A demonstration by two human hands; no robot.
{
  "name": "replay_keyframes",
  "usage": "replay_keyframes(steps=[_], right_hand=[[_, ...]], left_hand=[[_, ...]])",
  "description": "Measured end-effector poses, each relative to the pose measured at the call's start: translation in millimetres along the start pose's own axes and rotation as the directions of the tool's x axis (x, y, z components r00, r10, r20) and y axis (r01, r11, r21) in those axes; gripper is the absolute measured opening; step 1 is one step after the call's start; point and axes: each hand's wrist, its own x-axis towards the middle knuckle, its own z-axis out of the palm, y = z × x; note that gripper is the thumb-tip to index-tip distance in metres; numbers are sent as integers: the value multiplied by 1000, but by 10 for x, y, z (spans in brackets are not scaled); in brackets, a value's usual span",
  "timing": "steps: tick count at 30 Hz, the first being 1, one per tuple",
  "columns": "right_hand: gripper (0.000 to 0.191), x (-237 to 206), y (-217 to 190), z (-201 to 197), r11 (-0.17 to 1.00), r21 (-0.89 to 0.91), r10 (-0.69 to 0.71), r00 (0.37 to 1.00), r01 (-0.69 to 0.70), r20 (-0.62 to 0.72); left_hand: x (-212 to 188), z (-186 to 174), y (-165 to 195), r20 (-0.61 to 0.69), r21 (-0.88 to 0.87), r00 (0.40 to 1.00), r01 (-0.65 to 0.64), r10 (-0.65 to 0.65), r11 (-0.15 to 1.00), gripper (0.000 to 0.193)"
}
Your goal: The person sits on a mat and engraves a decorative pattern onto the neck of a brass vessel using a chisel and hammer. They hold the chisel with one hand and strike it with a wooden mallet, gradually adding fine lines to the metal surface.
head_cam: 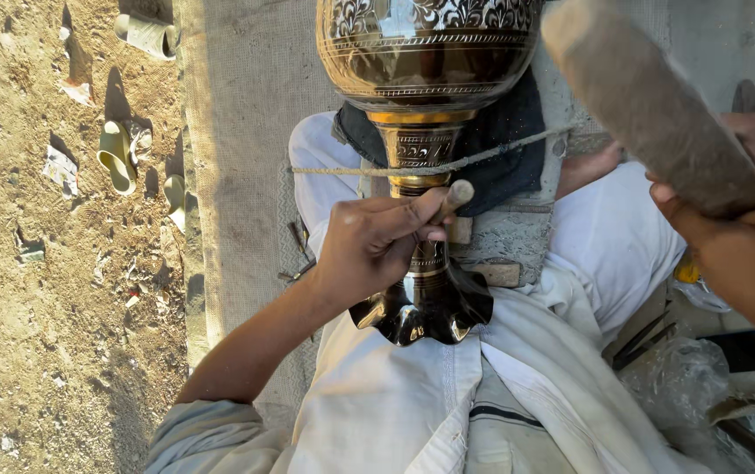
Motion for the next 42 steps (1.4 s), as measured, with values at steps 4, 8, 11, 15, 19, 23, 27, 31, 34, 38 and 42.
replay_keyframes(steps=[4, 8, 11, 15, 19, 23, 27, 31, 34, 38, 42], right_hand=[[22, -244, 281, 70, 976, -209, -63, 997, 53, -44], [31, -519, 517, 197, 987, -142, -93, 989, 76, -118], [27, -811, 711, 481, 971, 227, 117, 972, -70, -202], [18, -1162, 938, 783, 984, 163, 129, 936, -79, -328], [34, -1346, 1009, 978, 975, 200, 174, 897, -98, -407], [29, -1340, 834, 1039, 969, 248, 132, 881, -17, -455], [31, -1166, 551, 1002, 962, 250, 42, 838, 114, -545], [34, -1058, 434, 1004, 960, -270, -171, 921, 76, -350], [29, -1123, 510, 1066, 931, 341, 113, 788, 128, -605], [17, -1258, 729, 1035, 970, -243, -87, 938, 3, -337], [19, -1244, 884, 983, 800, -595, -150, 986, 80, -70]], left_hand=[[146, -47, 76, 137, 45, 988, 69, -75, 997, 55], [358, -93, 128, 267, 66, 962, 41, -57, 997, 57], [477, -99, 144, 358, 87, 933, -2, -30, 996, 45], [610, -77, 133, 481, 140, 877, -55, -19, 989, 43], [708, -47, 126, 581, 149, 813, -52, -45, 988, 53], [794, -25, 112, 684, 102, 730, -99, 2, 990, 51], [863, -62, 98, 762, 59, 645, -166, 63, 984, 51], [873, -77, 115, 793, 104, 609, -177, 26, 979, 36], [860, -98, 110, 824, 162, 567, -201, -20, 966, 17], [849, -148, 85, 826, 42, 559, -187, 71, 981, 25], [843, -191, 96, 810, -57, 568, -175, 148, 983, 30]])
